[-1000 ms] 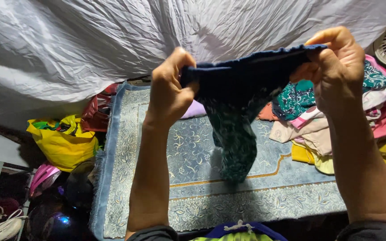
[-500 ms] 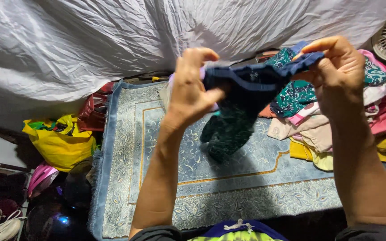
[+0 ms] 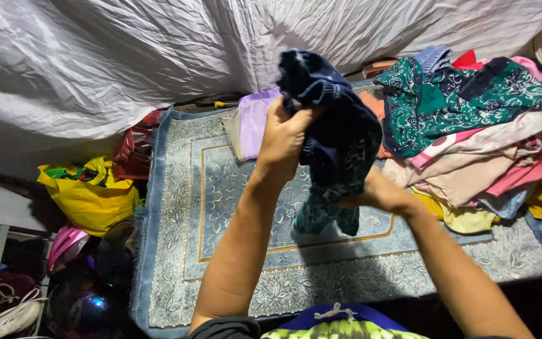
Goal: Folding a purple dress and green floral patterned pants on a mat.
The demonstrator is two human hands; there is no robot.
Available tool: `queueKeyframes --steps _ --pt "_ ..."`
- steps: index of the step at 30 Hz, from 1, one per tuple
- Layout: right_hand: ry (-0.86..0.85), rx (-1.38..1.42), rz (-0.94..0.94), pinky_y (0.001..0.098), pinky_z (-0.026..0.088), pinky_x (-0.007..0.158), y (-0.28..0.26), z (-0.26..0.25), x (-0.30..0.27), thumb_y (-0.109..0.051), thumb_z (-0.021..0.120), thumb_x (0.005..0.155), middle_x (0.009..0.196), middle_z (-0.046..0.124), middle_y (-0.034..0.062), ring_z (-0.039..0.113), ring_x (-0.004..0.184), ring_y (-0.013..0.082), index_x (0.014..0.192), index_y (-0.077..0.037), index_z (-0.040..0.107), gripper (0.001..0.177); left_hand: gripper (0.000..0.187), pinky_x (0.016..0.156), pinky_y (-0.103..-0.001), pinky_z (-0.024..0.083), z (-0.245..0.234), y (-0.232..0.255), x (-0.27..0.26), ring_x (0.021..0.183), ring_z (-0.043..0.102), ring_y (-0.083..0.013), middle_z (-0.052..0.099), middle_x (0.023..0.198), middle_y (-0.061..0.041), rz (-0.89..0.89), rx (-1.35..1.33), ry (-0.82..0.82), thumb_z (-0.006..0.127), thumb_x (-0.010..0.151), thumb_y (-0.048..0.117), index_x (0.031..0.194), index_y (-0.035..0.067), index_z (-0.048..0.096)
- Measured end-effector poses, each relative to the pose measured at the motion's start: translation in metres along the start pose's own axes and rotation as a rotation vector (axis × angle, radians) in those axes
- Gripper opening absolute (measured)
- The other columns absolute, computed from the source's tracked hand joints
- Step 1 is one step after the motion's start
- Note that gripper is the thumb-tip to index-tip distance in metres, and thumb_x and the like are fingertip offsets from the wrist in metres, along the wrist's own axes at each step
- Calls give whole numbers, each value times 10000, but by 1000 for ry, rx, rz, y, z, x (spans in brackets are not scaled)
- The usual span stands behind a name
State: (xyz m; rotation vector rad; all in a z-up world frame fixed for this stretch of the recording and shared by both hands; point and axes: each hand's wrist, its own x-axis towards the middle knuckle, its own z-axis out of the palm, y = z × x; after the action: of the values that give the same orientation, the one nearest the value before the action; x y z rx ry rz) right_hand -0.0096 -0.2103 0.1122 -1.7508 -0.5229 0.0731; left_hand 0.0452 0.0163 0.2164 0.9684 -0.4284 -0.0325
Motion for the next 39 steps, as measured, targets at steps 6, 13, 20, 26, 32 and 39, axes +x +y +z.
queueKeyframes --steps 6,13,20,26,32,39 --pt "187 181 516 400 418 721 167 -70 -50 -108 720 836 1049 571 122 497 883 236 1374 46 626 568 261 906 -318 549 -44 12 -15 984 679 -133 724 1085 -10 81 50 123 618 962 -16 1216 37 648" --pt "311 -119 400 308 504 825 105 -113 -71 -243 788 828 1037 700 66 635 924 160 1268 -31 712 495 304 830 -357 554 -177 -93 -105 922 691 -197 732 1064 -75 -266 275 431 686 875 54 1171 -13 680" --pt "192 -604 509 408 536 919 207 -69 -115 -319 810 780 1099 760 109 714 1025 283 1187 -146 761 445 507 863 -372 519 -286 -217 -211 969 659 -259 706 1071 -179 -382 1261 645 877 699 93 1152 -18 675" --pt "262 -996 551 583 387 866 202 -16 -129 -372 880 616 1139 701 157 585 1083 403 1213 -204 750 634 445 833 -316 559 -277 -239 -206 893 715 -190 762 996 -111 -571 813 723 795 815 145 1219 4 673" --pt "368 -977 590 519 412 947 208 -26 -144 -290 862 712 1003 723 115 647 1025 317 1096 -202 780 402 322 823 -268 526 -269 -215 -199 902 673 -128 752 1023 -47 -532 536 488 731 827 32 1146 -12 730" --pt "729 -743 223 346 506 944 217 -84 -199 17 684 804 969 664 83 644 997 256 929 -120 743 194 421 755 -289 516 -292 -125 -238 817 676 -143 755 958 -55 -429 127 331 524 682 -55 1041 17 734"
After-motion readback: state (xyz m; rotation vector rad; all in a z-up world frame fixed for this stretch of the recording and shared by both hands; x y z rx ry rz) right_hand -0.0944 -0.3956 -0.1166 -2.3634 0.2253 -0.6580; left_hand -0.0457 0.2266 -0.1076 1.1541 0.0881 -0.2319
